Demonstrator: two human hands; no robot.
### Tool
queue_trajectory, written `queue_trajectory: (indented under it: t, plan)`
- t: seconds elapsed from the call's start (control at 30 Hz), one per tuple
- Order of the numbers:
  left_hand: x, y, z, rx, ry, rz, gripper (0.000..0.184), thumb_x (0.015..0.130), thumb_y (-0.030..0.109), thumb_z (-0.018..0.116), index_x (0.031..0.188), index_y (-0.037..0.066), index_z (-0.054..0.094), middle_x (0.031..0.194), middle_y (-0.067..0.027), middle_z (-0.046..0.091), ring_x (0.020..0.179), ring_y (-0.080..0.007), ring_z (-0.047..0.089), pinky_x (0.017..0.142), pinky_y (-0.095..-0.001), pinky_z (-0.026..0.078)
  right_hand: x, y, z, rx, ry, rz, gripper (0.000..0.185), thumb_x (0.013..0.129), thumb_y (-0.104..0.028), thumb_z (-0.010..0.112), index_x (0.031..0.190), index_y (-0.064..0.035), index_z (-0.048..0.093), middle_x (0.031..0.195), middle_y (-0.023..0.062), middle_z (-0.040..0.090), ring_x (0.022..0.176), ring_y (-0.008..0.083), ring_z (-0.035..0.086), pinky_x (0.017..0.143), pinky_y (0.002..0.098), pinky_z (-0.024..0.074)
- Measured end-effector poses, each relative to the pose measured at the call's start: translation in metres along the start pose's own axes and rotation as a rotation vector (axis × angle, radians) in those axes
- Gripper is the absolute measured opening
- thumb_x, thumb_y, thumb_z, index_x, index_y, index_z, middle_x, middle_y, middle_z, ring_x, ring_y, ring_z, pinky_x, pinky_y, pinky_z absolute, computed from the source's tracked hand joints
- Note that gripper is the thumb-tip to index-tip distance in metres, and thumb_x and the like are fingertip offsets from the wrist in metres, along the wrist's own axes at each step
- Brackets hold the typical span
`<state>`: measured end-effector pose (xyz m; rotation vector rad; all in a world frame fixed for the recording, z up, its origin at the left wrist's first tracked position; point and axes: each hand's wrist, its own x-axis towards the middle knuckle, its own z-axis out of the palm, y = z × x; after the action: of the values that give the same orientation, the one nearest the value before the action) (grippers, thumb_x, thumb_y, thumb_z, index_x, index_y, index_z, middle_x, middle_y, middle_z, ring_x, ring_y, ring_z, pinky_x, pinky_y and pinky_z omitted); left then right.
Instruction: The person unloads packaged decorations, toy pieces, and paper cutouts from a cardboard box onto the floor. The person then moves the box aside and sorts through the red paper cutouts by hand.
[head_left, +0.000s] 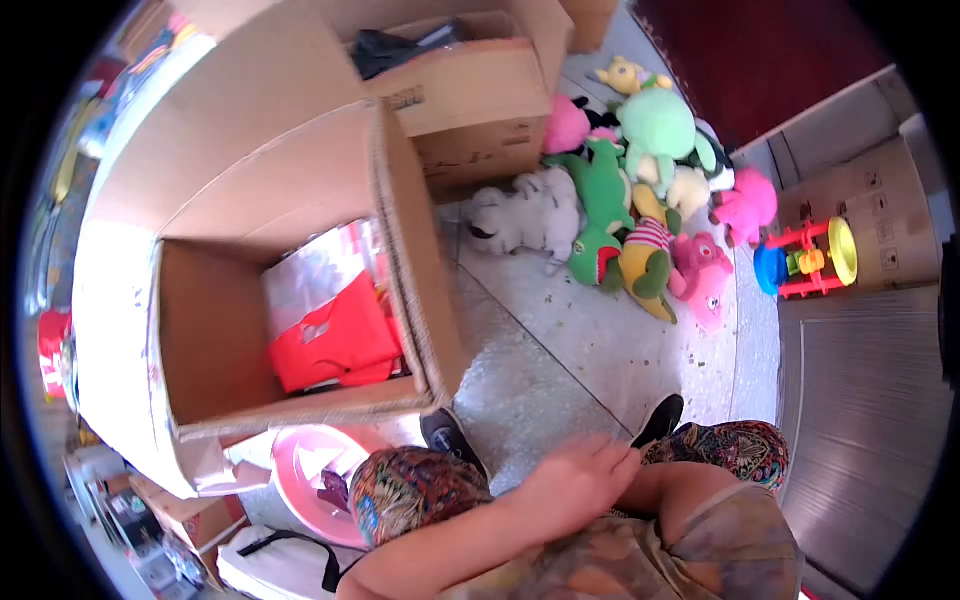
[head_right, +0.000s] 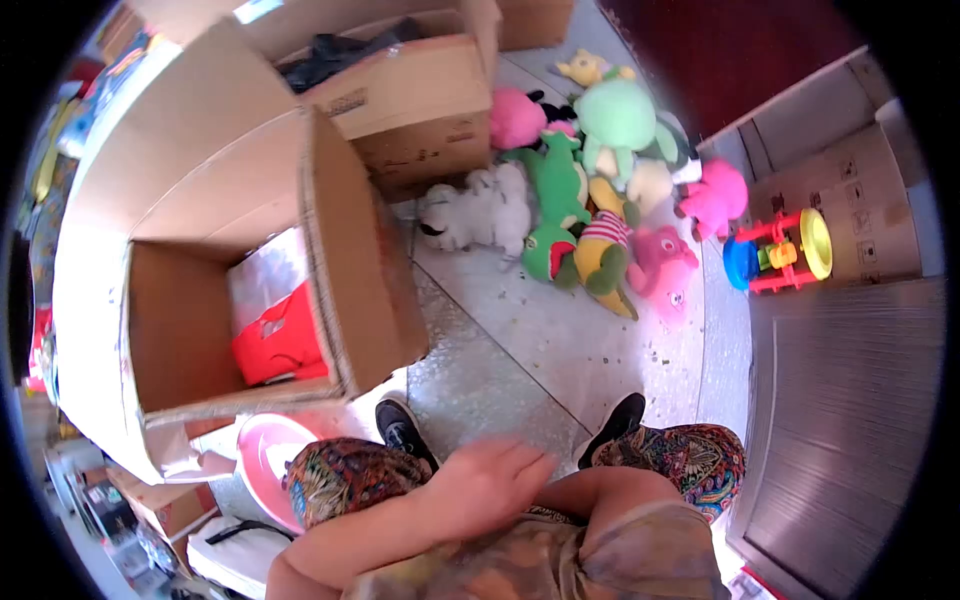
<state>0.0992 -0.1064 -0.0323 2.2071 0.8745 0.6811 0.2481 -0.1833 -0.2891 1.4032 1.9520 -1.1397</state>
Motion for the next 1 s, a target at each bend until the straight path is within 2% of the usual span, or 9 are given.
queue_trajectory:
  t: [0.2, 0.33, 0.43, 0.53, 0.63, 0.67, 0.73, 0.8, 1.0]
  plan:
    - [-0.005, 0.002, -0.018, 0.135, 0.28, 0.024, 0.023, 0.064, 0.008, 0.057, 0.087, 0.004, 0.056, 0.076, -0.0078, 0.053, 0.072, -0.0248, 0.053, 0.062, -0.0352, 0.045, 0.026, 0.006, -0.021, 0.057, 0.054, -0.015, 0.027, 0.084, -0.017, 0.052, 0.107, -0.004, 0.055, 0.093, 0.0091, 0.061, 0.082, 0.0176, 0.058, 0.073, 0.0287, 0.0467]
    - [-0.019, -0.009, -0.053, 0.245, 0.669, 0.006, 0.021, 0.067, 0.004, 0.057, 0.088, 0.003, 0.057, 0.081, -0.0102, 0.055, 0.077, -0.0286, 0.054, 0.065, -0.0363, 0.045, 0.041, -0.005, -0.092, 0.447, 0.392, -0.08, 0.028, 0.085, -0.017, 0.053, 0.109, -0.004, 0.054, 0.093, 0.0082, 0.06, 0.082, 0.0164, 0.058, 0.072, 0.0276, 0.0465]
    - [-0.034, -0.014, -0.084, 0.408, 0.929, -0.062, 0.025, 0.067, 0.003, 0.057, 0.092, 0.003, 0.056, 0.084, -0.0114, 0.057, 0.08, -0.0309, 0.054, 0.074, -0.0379, 0.043, 0.014, -0.057, -0.186, 0.888, 0.798, -0.382, 0.028, 0.085, -0.017, 0.053, 0.11, -0.004, 0.053, 0.093, 0.0075, 0.06, 0.082, 0.0155, 0.057, 0.072, 0.0267, 0.0464]
    - [-0.051, -0.018, -0.102, 0.557, 0.979, -0.287, 0.027, 0.068, 0.007, 0.059, 0.094, 0.003, 0.056, 0.084, -0.0121, 0.057, 0.082, -0.0318, 0.054, 0.082, -0.0394, 0.04, -0.048, -0.136, -0.257, 0.763, 1.015, -0.713, 0.034, 0.084, -0.015, 0.053, 0.116, -0.0049, 0.048, 0.11, 0.0096, 0.052, 0.097, 0.0141, 0.052, 0.074, 0.0252, 0.0461]
    - [-0.068, -0.03, -0.092, 0.724, 0.765, -0.522, 0.032, 0.068, 0.014, 0.06, 0.098, 0.003, 0.055, 0.085, -0.0122, 0.058, 0.086, -0.032, 0.054, 0.086, -0.0397, 0.037, -0.062, -0.188, -0.284, 0.522, 0.992, -0.78, 0.045, 0.081, -0.02, 0.057, 0.121, -0.0061, 0.043, 0.121, 0.0131, 0.044, 0.109, 0.0203, 0.047, 0.077, 0.03, 0.0466]
    - [-0.07, -0.033, -0.087, 0.67, 0.537, -0.67, 0.03, 0.067, 0.02, 0.062, 0.092, 0.002, 0.058, 0.086, -0.012, 0.059, 0.088, -0.0306, 0.054, 0.086, -0.0403, 0.038, -0.045, -0.193, -0.291, 0.288, 1.044, -0.739, 0.052, 0.078, -0.023, 0.057, 0.124, -0.0079, 0.039, 0.117, 0.015, 0.047, 0.106, 0.0242, 0.05, 0.079, 0.0328, 0.0463]
    - [-0.073, -0.035, -0.083, 0.702, 0.542, -0.601, 0.027, 0.067, 0.02, 0.063, 0.087, 0.002, 0.058, 0.085, -0.0119, 0.059, 0.087, -0.0299, 0.055, 0.085, -0.0401, 0.039, -0.035, -0.214, -0.305, 0.06, 1.087, -0.7, 0.059, 0.075, -0.025, 0.058, 0.127, -0.0097, 0.036, 0.114, 0.017, 0.051, 0.104, 0.0281, 0.052, 0.08, 0.0355, 0.0459]
    - [-0.072, -0.041, -0.08, 0.707, 0.569, -0.526, 0.021, 0.065, 0.022, 0.064, 0.074, 0.003, 0.059, 0.082, -0.0121, 0.059, 0.085, -0.0285, 0.056, 0.084, -0.0397, 0.04, -0.043, -0.237, -0.317, -0.06, 0.662, -0.277, 0.068, 0.07, -0.024, 0.055, 0.132, -0.0143, 0.03, 0.105, 0.0186, 0.057, 0.097, 0.0317, 0.055, 0.082, 0.0392, 0.0444]
    - [-0.076, -0.037, -0.08, 0.724, 0.454, -0.529, 0.021, 0.063, 0.02, 0.065, 0.073, 0.002, 0.06, 0.08, -0.0113, 0.06, 0.08, -0.0279, 0.057, 0.075, -0.0375, 0.045, -0.05, -0.243, -0.305, -0.216, 0.674, -0.182, 0.061, 0.068, -0.018, 0.05, 0.127, -0.017, 0.038, 0.098, 0.0171, 0.06, 0.092, 0.0318, 0.057, 0.079, 0.0398, 0.0452]
